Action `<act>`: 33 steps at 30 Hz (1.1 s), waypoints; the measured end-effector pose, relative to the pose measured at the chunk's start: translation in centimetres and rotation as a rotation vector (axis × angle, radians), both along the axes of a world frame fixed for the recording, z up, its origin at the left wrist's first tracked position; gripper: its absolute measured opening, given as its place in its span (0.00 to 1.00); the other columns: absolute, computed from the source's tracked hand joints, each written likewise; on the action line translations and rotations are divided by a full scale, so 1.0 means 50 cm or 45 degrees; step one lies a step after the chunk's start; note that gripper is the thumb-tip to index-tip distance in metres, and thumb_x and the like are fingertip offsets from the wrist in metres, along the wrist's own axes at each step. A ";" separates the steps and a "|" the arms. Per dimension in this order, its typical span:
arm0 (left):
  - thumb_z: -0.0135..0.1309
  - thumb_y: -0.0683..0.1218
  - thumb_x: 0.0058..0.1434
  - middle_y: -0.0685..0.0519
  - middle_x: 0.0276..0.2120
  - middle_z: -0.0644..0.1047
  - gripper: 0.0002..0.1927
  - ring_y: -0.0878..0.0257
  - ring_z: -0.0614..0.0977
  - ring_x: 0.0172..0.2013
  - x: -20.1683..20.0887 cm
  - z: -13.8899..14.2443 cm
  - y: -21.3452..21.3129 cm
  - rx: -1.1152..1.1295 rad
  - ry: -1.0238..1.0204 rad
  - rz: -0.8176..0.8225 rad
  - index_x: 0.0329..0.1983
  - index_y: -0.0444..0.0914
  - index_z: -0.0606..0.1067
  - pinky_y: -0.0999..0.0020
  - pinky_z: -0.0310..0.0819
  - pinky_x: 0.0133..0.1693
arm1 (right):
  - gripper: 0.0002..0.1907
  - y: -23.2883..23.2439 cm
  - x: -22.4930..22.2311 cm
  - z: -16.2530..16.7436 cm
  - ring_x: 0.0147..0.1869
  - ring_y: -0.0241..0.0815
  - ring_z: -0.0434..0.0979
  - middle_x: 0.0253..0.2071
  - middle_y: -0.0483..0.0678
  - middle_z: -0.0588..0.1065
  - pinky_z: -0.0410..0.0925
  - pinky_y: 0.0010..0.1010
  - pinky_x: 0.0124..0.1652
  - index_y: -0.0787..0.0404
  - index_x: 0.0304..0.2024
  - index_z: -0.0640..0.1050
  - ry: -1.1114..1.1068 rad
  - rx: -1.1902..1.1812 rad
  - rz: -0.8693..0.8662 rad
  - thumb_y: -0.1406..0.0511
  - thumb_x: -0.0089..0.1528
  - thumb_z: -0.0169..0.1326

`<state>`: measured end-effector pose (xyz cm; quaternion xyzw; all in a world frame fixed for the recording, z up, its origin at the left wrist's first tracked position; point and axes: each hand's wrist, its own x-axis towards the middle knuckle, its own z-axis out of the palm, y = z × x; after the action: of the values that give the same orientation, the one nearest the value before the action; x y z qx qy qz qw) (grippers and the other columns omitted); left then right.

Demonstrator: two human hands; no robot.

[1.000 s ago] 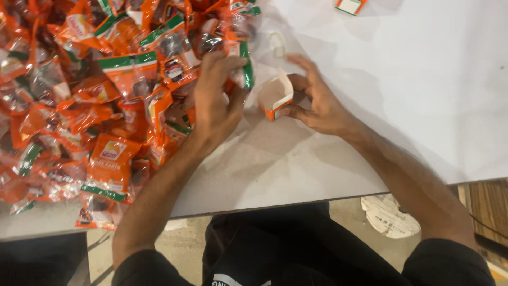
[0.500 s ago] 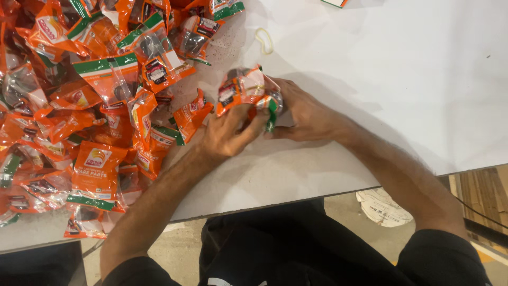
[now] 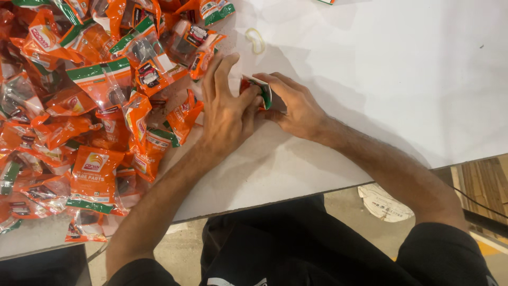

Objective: The person picks up small orange paste sachets from a pile on the table, opens a small orange cardboard box, places a sachet inside, and folds the box flaps closed. They set finished boxes aside and repeat the packing cycle with new sachets and boxes.

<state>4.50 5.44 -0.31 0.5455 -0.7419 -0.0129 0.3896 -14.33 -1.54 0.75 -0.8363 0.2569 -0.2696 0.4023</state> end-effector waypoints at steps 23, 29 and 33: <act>0.48 0.43 0.71 0.50 0.31 0.78 0.10 0.65 0.80 0.28 0.077 -0.003 -0.032 1.072 1.667 -0.317 0.43 0.31 0.76 0.68 0.84 0.36 | 0.35 0.028 0.007 -0.036 0.64 0.61 0.75 0.66 0.62 0.65 0.76 0.42 0.53 0.70 0.68 0.67 0.221 -0.757 -0.098 0.75 0.59 0.64; 0.55 0.37 0.66 0.50 0.32 0.77 0.05 0.66 0.76 0.30 0.042 -0.012 -0.053 0.871 1.111 -0.137 0.44 0.31 0.77 0.68 0.72 0.33 | 0.28 0.030 0.011 -0.037 0.62 0.59 0.76 0.64 0.60 0.69 0.77 0.41 0.51 0.69 0.60 0.74 0.107 -0.605 -0.140 0.75 0.57 0.65; 0.56 0.33 0.60 0.47 0.49 0.78 0.17 0.50 0.81 0.52 0.032 -0.006 -0.018 0.034 0.253 -0.180 0.52 0.34 0.76 0.55 0.76 0.55 | 0.24 0.028 0.003 -0.040 0.62 0.61 0.76 0.62 0.59 0.70 0.76 0.43 0.53 0.64 0.53 0.71 0.006 -0.488 -0.138 0.75 0.58 0.66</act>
<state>6.09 4.54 -0.61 0.4931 -0.7360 -0.1040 0.4520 -14.19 -0.15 -1.23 -0.8832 0.2466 -0.3329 0.2200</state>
